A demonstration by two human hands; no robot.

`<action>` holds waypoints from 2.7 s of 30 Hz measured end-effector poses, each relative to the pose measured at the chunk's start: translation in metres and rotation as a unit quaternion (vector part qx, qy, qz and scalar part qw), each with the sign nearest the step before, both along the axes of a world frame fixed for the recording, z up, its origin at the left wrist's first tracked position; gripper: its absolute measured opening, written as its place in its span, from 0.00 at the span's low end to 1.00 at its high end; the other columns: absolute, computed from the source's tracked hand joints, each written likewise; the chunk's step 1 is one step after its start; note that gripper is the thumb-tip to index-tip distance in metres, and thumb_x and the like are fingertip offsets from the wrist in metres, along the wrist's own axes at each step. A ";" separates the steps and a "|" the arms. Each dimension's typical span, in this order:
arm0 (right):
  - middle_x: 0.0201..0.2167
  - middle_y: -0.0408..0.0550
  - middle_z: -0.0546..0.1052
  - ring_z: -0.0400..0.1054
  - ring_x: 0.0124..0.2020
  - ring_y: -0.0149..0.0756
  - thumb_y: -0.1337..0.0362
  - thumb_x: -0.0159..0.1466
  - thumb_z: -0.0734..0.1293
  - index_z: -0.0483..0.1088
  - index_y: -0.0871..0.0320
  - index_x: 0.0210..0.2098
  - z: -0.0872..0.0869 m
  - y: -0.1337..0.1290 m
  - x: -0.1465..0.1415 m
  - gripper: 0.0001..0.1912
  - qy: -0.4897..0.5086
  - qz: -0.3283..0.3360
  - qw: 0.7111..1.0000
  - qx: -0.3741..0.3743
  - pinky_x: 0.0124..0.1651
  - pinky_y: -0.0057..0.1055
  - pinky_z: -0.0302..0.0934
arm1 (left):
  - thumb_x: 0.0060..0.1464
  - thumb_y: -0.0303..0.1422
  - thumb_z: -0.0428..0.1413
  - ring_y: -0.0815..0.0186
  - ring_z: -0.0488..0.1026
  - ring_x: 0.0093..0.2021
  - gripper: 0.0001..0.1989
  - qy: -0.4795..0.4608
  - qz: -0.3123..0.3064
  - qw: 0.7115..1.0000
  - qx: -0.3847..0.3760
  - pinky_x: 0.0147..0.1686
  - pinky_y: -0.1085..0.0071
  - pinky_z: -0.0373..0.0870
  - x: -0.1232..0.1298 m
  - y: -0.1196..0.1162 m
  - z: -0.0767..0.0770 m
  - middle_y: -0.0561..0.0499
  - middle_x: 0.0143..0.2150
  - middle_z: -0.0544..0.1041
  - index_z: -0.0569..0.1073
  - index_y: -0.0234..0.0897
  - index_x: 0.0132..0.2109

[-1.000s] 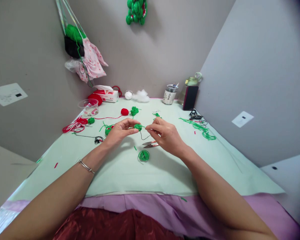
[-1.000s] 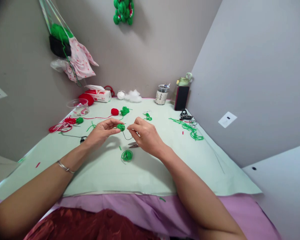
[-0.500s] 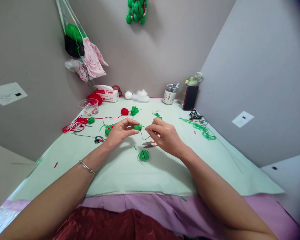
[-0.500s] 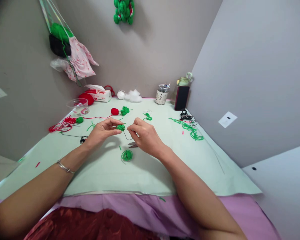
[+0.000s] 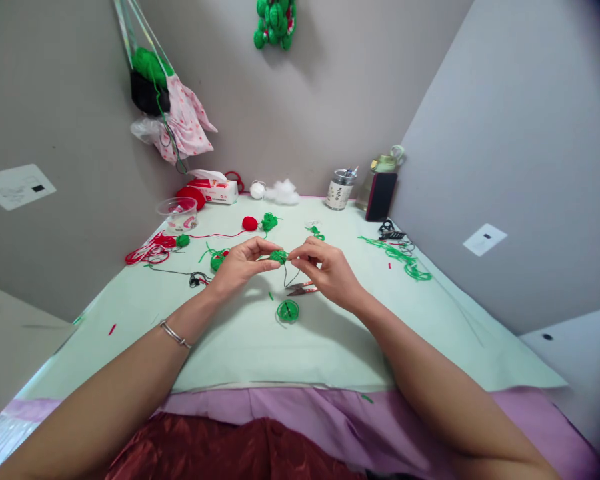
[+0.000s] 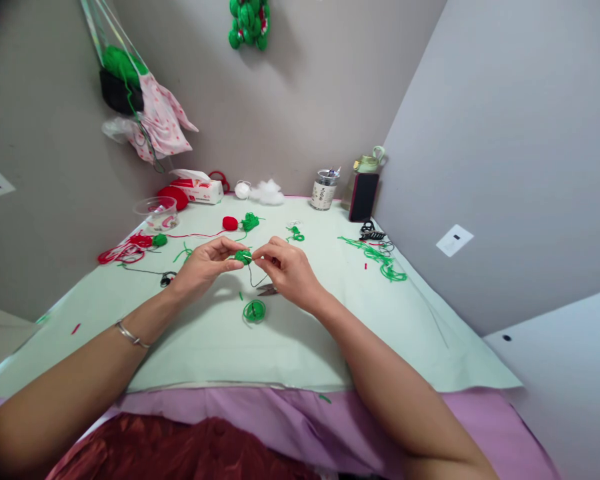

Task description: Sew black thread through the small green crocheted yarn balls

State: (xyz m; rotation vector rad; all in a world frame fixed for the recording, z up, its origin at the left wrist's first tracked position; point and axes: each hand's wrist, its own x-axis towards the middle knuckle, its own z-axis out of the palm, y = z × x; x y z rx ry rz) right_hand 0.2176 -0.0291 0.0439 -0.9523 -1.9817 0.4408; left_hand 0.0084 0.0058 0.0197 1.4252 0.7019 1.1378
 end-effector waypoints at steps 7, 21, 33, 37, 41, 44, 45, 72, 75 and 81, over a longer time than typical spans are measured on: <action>0.29 0.44 0.70 0.62 0.29 0.30 0.68 0.65 0.67 0.75 0.57 0.33 -0.004 0.002 -0.002 0.05 0.001 -0.018 1.000 0.004 0.33 0.28 0.57 | 0.41 0.34 0.72 0.61 0.75 0.44 0.17 0.014 0.000 1.000 -0.005 0.51 0.61 0.68 0.002 -0.004 0.001 0.48 0.42 0.80 0.79 0.37 0.40; 0.35 0.48 0.76 0.70 0.34 0.33 0.69 0.69 0.62 0.72 0.56 0.40 -0.016 -0.003 -0.016 0.07 -0.083 -0.092 0.991 0.042 0.37 0.29 0.60 | 0.42 0.35 0.70 0.60 0.75 0.43 0.15 0.052 0.046 0.997 0.020 0.49 0.61 0.70 0.012 -0.008 -0.006 0.48 0.40 0.80 0.78 0.36 0.39; 0.37 0.48 0.77 0.71 0.31 0.30 0.61 0.71 0.61 0.70 0.55 0.38 0.004 -0.019 -0.023 0.09 0.034 -0.001 0.998 0.046 0.34 0.28 0.62 | 0.50 0.31 0.62 0.62 0.70 0.39 0.04 0.184 0.068 0.965 0.173 0.42 0.66 0.65 0.014 -0.009 -0.013 0.51 0.35 0.72 0.75 0.37 0.35; 0.18 0.36 0.68 0.66 0.18 0.28 0.53 0.71 0.62 0.62 0.55 0.37 0.023 -0.016 -0.008 0.12 0.214 0.100 0.956 -0.172 0.25 0.26 0.61 | 0.50 0.30 0.61 0.62 0.71 0.41 0.07 0.211 0.084 0.957 0.179 0.43 0.66 0.66 0.010 -0.003 -0.018 0.50 0.38 0.74 0.74 0.37 0.38; 0.15 0.31 0.51 0.52 0.15 0.24 0.53 0.65 0.69 0.63 0.54 0.34 0.054 -0.016 0.021 0.14 0.378 0.085 0.917 -0.092 0.22 0.24 0.56 | 0.47 0.27 0.60 0.63 0.70 0.41 0.07 0.234 0.110 0.947 0.191 0.44 0.66 0.66 0.004 0.005 -0.019 0.50 0.37 0.73 0.74 0.37 0.37; 0.17 0.33 0.49 0.49 0.17 0.24 0.54 0.64 0.71 0.64 0.54 0.33 0.065 -0.016 0.034 0.14 0.414 0.043 0.907 -0.062 0.21 0.24 0.54 | 0.49 0.31 0.62 0.63 0.71 0.42 0.08 0.189 0.111 0.967 0.131 0.46 0.65 0.67 0.002 0.008 -0.015 0.50 0.39 0.75 0.74 0.37 0.38; 0.17 0.33 0.50 0.49 0.17 0.25 0.54 0.64 0.71 0.65 0.54 0.34 0.065 -0.015 0.034 0.14 0.411 0.037 0.908 -0.067 0.22 0.24 0.54 | 0.50 0.34 0.63 0.63 0.72 0.43 0.10 0.163 0.099 0.976 0.102 0.47 0.64 0.68 0.001 0.008 -0.013 0.49 0.41 0.76 0.73 0.37 0.39; 0.10 0.34 0.64 0.58 0.09 0.24 0.59 0.66 0.69 0.67 0.57 0.31 0.044 -0.032 0.048 0.11 0.251 0.393 0.839 -0.281 0.15 0.20 0.54 | 0.50 0.35 0.64 0.66 0.73 0.40 0.20 0.104 0.070 0.989 0.075 0.43 0.68 0.71 -0.002 0.004 -0.008 0.49 0.46 0.76 0.76 0.39 0.52; 0.14 0.40 0.71 0.66 0.13 0.28 0.61 0.66 0.69 0.68 0.60 0.32 0.036 -0.030 0.044 0.10 0.201 0.453 0.788 -0.364 0.18 0.22 0.61 | 0.47 0.36 0.67 0.66 0.75 0.37 0.21 0.069 0.065 0.995 0.040 0.42 0.68 0.71 -0.001 0.003 -0.004 0.50 0.40 0.77 0.76 0.37 0.49; 0.18 0.43 0.75 0.71 0.18 0.31 0.62 0.66 0.70 0.69 0.62 0.35 0.029 -0.026 0.029 0.09 0.149 0.478 0.749 -0.434 0.25 0.26 0.67 | 0.49 0.36 0.66 0.63 0.77 0.39 0.23 0.049 0.064 0.997 0.021 0.46 0.64 0.72 -0.001 -0.001 0.002 0.49 0.38 0.79 0.75 0.36 0.52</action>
